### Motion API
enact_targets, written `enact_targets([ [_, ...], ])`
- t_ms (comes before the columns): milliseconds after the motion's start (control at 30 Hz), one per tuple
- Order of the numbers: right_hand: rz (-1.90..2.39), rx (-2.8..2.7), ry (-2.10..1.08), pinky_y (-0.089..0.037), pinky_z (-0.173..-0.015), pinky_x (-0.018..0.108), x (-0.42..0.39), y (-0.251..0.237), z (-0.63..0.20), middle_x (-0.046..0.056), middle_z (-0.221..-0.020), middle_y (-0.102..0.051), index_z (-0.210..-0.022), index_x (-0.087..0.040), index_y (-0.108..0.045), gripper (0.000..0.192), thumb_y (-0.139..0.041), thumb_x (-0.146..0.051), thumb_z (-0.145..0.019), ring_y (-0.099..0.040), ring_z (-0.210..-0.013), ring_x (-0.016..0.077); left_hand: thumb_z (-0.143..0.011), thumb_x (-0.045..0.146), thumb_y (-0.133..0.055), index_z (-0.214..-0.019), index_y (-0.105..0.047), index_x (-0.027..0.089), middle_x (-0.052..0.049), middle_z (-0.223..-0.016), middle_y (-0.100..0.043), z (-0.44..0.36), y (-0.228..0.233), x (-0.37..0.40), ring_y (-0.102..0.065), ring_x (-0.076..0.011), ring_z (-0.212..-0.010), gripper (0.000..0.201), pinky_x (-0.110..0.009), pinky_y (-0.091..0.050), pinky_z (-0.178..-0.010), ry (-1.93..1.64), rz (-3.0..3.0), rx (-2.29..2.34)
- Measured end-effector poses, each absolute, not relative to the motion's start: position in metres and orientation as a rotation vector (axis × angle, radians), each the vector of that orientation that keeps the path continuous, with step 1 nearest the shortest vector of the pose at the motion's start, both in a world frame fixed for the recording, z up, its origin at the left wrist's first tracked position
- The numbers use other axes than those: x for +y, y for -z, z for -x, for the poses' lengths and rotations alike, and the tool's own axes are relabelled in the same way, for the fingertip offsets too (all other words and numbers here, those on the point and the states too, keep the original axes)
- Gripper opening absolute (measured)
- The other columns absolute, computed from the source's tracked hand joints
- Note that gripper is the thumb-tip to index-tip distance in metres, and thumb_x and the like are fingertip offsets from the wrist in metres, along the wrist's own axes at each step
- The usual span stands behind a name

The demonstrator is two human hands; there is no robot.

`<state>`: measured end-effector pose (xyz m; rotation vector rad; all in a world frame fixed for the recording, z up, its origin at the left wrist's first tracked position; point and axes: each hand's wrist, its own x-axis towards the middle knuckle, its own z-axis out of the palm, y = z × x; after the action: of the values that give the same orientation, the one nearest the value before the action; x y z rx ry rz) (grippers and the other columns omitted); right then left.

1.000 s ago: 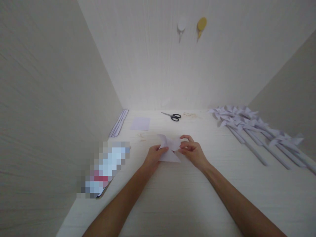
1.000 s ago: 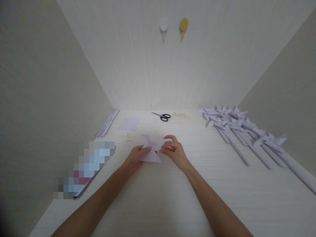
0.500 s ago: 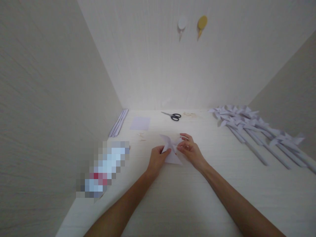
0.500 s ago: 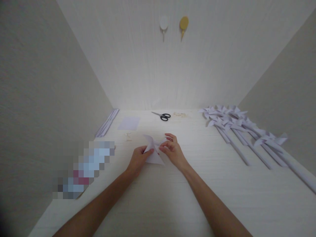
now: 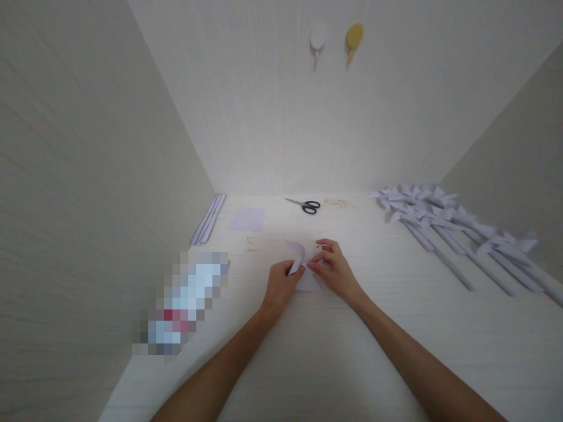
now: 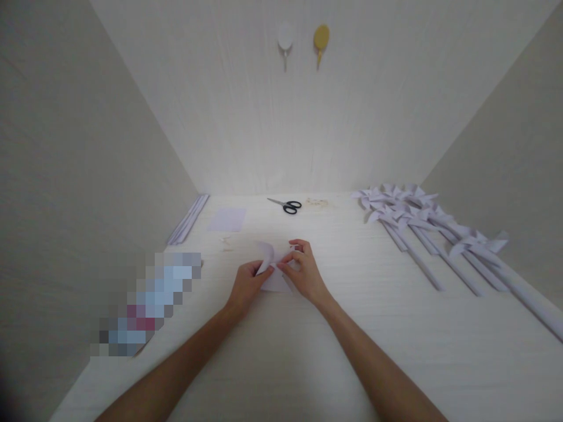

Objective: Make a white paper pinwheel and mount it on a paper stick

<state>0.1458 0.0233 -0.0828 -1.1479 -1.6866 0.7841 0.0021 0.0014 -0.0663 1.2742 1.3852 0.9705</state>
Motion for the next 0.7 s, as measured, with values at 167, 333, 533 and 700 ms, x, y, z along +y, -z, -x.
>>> enact_targets([
  [167,1.164,-1.687,-0.777,-0.032,-0.088,0.036,0.0226,0.0815,-0.1451,0.005,-0.104,-0.04,-0.061,-0.019,-0.058,0.008,-0.061,-0.025,-0.065,-0.042,-0.094,0.0183,-0.063,0.033,-0.051,-0.06,-0.055,0.013,0.003,-0.053,-0.041,-0.0022,0.0671,0.0012,-0.035,-0.0086,-0.051,0.022,-0.02,-0.024,-0.046,-0.962,-1.258,1.371],
  [333,1.167,-1.709,-0.765,-0.032,-0.087,0.036,0.0221,0.0792,-0.1451,0.006,-0.103,-0.042,-0.06,-0.019,-0.057,0.008,-0.061,-0.023,-0.065,-0.044,-0.093,0.018,-0.062,0.032,-0.052,-0.057,-0.053,0.012,0.004,-0.051,-0.039,-0.0024,0.0644,0.0003,-0.032,-0.0077,-0.049,0.02,-0.02,-0.024,-0.045,-0.971,-1.267,1.386],
  [533,1.162,-1.726,-0.754,-0.032,-0.088,0.035,0.0223,0.0782,-0.145,0.006,-0.103,-0.043,-0.06,-0.018,-0.057,0.007,-0.061,-0.022,-0.065,-0.044,-0.094,0.0178,-0.063,0.033,-0.051,-0.059,-0.054,0.012,0.004,-0.05,-0.04,-0.0017,0.0659,0.0016,-0.033,-0.0078,-0.048,0.022,-0.02,-0.025,-0.045,-0.968,-1.267,1.362],
  [700,1.166,-1.726,-0.754,-0.033,-0.087,0.035,0.0228,0.0787,-0.1451,0.006,-0.104,-0.043,-0.06,-0.017,-0.058,0.008,-0.061,-0.023,-0.065,-0.045,-0.094,0.0178,-0.061,0.032,-0.052,-0.063,-0.058,0.012,0.003,-0.054,-0.045,-0.0014,0.0674,0.0013,-0.039,-0.0093,-0.052,0.021,-0.021,-0.029,-0.048,-0.985,-1.252,1.331],
])
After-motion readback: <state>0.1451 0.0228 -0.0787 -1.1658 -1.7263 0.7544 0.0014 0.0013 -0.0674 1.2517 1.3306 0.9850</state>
